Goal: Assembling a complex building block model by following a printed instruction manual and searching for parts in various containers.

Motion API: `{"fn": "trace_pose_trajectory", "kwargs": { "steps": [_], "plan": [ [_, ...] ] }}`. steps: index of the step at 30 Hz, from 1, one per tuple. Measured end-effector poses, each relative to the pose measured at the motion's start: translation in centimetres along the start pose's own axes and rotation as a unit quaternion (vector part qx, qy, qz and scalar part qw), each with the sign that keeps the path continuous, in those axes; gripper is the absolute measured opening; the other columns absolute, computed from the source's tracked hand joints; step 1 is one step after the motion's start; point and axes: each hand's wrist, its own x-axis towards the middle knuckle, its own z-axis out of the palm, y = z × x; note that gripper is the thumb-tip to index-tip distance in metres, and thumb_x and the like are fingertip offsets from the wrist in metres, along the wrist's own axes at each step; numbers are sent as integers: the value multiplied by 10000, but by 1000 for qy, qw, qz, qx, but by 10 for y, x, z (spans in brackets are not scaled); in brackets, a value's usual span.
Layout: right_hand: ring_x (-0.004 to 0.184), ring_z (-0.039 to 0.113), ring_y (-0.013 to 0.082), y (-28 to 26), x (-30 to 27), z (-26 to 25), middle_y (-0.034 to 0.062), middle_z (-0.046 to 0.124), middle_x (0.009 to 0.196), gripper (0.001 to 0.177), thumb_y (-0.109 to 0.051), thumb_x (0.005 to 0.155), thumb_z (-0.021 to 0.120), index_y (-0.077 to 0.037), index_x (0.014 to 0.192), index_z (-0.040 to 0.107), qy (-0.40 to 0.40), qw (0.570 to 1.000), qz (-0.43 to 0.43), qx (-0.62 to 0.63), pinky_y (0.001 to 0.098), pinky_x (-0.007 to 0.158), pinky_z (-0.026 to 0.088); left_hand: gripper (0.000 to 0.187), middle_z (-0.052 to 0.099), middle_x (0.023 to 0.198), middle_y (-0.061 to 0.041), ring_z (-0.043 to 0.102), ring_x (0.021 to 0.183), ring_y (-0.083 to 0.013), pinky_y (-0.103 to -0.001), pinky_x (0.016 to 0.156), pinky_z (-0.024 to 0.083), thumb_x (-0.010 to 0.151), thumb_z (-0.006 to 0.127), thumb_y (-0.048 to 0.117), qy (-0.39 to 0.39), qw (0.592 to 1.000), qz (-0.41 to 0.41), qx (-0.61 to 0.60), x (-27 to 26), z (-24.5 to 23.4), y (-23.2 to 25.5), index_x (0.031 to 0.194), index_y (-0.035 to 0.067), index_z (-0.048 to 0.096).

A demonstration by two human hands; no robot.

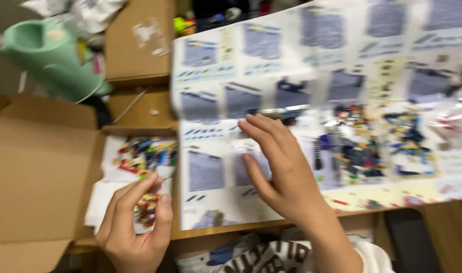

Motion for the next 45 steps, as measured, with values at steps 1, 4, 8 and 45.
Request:
{"fn": "trace_pose_trajectory", "kwargs": {
  "steps": [1, 4, 8, 45],
  "plan": [
    [1297, 494, 344, 3, -1, -6, 176, 517, 1362, 374, -120, 979, 505, -34, 1342, 475, 13, 1000, -4, 12, 464, 1098, 380, 225, 690, 1035, -191, 675, 970, -292, -380, 930, 536, 900, 620, 50, -23, 1000, 20, -5, 5, 7, 8, 1087, -74, 633],
    [1306, 486, 311, 20, -15, -28, 140, 512, 1391, 401, -164, 989, 491, -58, 1375, 455, 29, 999, 29, 10, 462, 1095, 384, 302, 639, 1141, -199, 640, 1082, -324, -414, 971, 515, 887, 642, 66, -94, 993, 69, -25, 20, 35, 29, 1168, -40, 616],
    [1279, 497, 293, 39, -36, -54, 123, 545, 1344, 395, -199, 983, 492, -67, 1356, 478, 43, 997, 67, 18, 437, 1070, 380, 339, 649, 1191, -153, 632, 1116, -290, -408, 978, 494, 901, 648, 120, -143, 982, 119, -29, 31, 78, 59, 1216, 1, 603],
    [1168, 513, 397, 246, 269, -80, 213, 564, 1259, 697, -488, 884, 589, -58, 1417, 456, -173, 872, 82, -450, 545, 843, 498, 156, 672, 882, -68, 634, 782, -221, -356, 707, 499, 834, 673, 28, -174, 939, 55, -290, 31, 129, 70, 968, 104, 701]
  ]
}}
